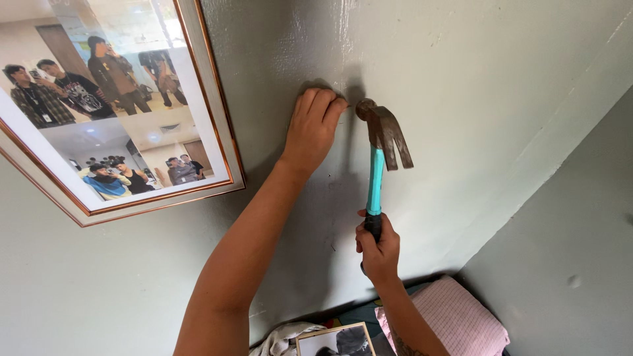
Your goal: The person moves a pillow on the bed, picks up a framed photo and a hammer, and hammers a nail into the wall to hang the picture. They then place the hammer and frame back on the bed.
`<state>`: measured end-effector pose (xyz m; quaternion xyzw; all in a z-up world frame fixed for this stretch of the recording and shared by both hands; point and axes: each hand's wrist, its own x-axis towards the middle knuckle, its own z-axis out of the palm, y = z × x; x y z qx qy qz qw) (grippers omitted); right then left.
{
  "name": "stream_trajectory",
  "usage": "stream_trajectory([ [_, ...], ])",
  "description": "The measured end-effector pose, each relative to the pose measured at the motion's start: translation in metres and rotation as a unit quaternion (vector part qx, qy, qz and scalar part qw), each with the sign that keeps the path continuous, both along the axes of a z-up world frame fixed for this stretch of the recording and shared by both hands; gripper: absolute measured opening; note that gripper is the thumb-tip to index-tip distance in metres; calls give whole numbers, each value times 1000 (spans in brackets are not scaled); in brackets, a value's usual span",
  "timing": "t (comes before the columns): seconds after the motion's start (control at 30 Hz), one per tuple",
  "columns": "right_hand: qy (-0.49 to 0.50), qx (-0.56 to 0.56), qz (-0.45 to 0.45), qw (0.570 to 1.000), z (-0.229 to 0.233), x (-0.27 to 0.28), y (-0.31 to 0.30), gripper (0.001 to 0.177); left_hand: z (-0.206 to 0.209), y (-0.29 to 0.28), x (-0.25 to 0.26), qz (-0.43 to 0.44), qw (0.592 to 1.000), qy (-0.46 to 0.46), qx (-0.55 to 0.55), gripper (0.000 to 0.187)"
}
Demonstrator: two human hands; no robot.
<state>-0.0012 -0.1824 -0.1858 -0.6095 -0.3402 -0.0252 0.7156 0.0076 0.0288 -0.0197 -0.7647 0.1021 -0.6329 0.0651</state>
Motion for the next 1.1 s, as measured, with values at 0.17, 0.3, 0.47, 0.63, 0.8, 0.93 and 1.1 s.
stream_trajectory([
  [0.17, 29, -8, 7, 1000, -1, 5, 1, 23, -3, 1, 3, 8, 1000, -2, 1, 17],
  [0.3, 20, 31, 20, 999, -3, 1, 0, 23, -2, 0, 3, 0, 1000, -3, -2, 16],
  [0.47, 22, 3, 33, 999, -3, 7, 1, 24, -2, 1, 2, -6, 1000, 7, -11, 15],
  [0.63, 5, 21, 26, 999, -4, 5, -1, 23, -1, -1, 2, -8, 1000, -1, -8, 17],
  [0.8, -3, 12, 16, 1000, -6, 7, 4, 24, -1, 1, 3, 2, 1000, -4, 0, 18],
  [0.93, -10, 11, 10, 1000, -6, 9, 0, 23, -3, 0, 2, -1, 1000, -3, -7, 20],
  [1.1, -15, 39, 20, 999, -2, 7, 2, 21, -1, 1, 3, -14, 1000, -2, -5, 17],
])
